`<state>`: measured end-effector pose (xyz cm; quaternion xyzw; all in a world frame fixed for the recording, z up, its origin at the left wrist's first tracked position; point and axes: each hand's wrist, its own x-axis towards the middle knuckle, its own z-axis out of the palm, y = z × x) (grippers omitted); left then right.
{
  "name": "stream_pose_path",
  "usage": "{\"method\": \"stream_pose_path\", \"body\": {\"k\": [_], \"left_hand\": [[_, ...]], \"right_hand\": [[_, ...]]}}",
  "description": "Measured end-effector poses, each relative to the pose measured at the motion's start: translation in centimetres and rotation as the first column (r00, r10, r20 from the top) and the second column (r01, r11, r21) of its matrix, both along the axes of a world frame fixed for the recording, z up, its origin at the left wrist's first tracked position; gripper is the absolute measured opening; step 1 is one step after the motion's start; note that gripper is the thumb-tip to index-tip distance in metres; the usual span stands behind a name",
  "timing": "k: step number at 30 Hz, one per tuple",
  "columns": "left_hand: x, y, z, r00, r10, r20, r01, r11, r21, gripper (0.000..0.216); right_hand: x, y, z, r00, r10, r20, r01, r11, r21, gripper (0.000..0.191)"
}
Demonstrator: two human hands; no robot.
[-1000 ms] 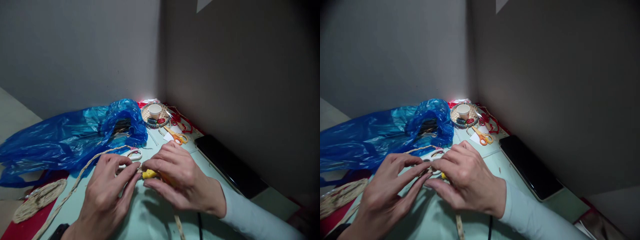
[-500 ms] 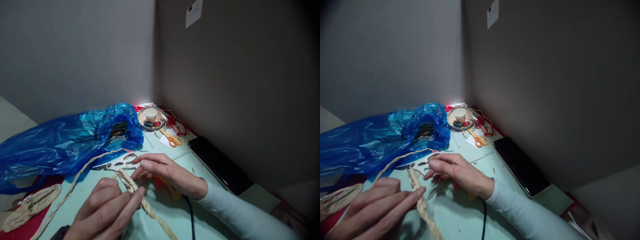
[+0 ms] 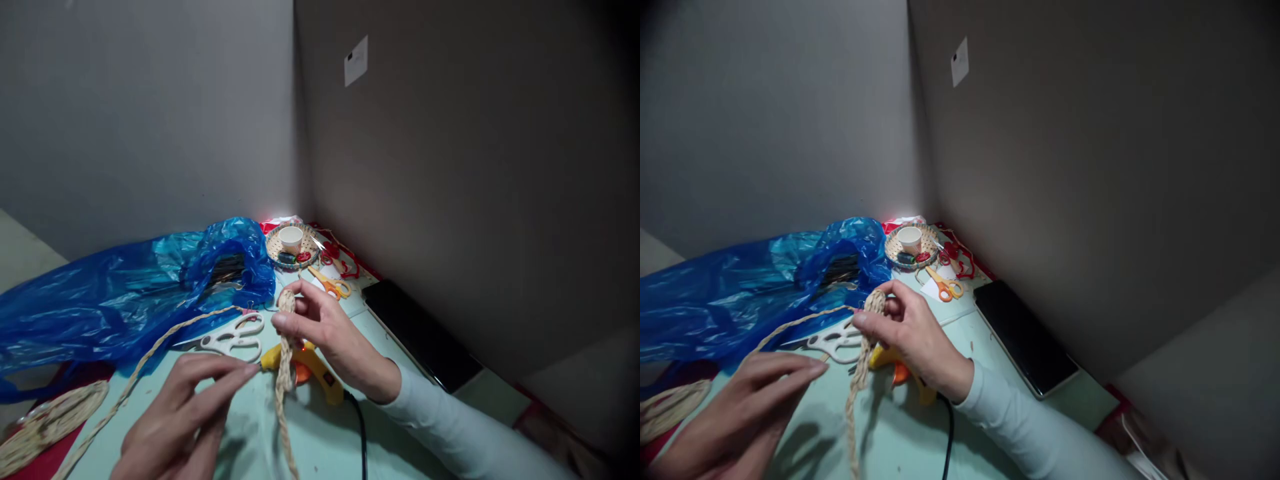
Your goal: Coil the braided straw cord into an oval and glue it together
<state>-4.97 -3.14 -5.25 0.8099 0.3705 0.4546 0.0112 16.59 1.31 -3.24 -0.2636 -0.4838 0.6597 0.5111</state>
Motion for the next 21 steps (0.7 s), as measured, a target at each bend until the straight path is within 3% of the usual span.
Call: {"method": "stream_pose_path", "body": {"k": [4,8,16,19,21], "left_hand": [[0.2,-0.3,0.4,0.998,0.069,0.003,-0.066,0.972,-0.224,0.02],[1.3,-1.2,0.0,0.998,0.066,0.018,-0.054,0.923,-0.381,0.011],[1.2,-1.7,-2.2,0.999,0.034,-0.037,-0.044,0.946,-0.32,0.016],[1.1,-1.8,-2.6,0.998,0.029,-0.061,-0.047,0.948,-0.316,0.016],[1.1,-1.7,-2.7,0.998,0.042,-0.053,-0.058,0.935,-0.349,0.015]], "right_hand": [[-0.4,-0.3,-0.4,0.997,-0.055,0.051,0.054,0.998,0.02,0.038],[-0.9,-0.5,-1.2,0.986,-0.095,0.14,0.086,0.994,0.07,0.035],[-1.5,-0.6,-3.2,0.921,-0.239,0.308,0.183,0.962,0.202,0.027],[-1.8,-0.8,-3.3,0.925,-0.22,0.31,0.173,0.97,0.172,0.029],[-1.8,-0.7,-3.1,0.956,-0.138,0.258,0.114,0.988,0.106,0.031]]}}
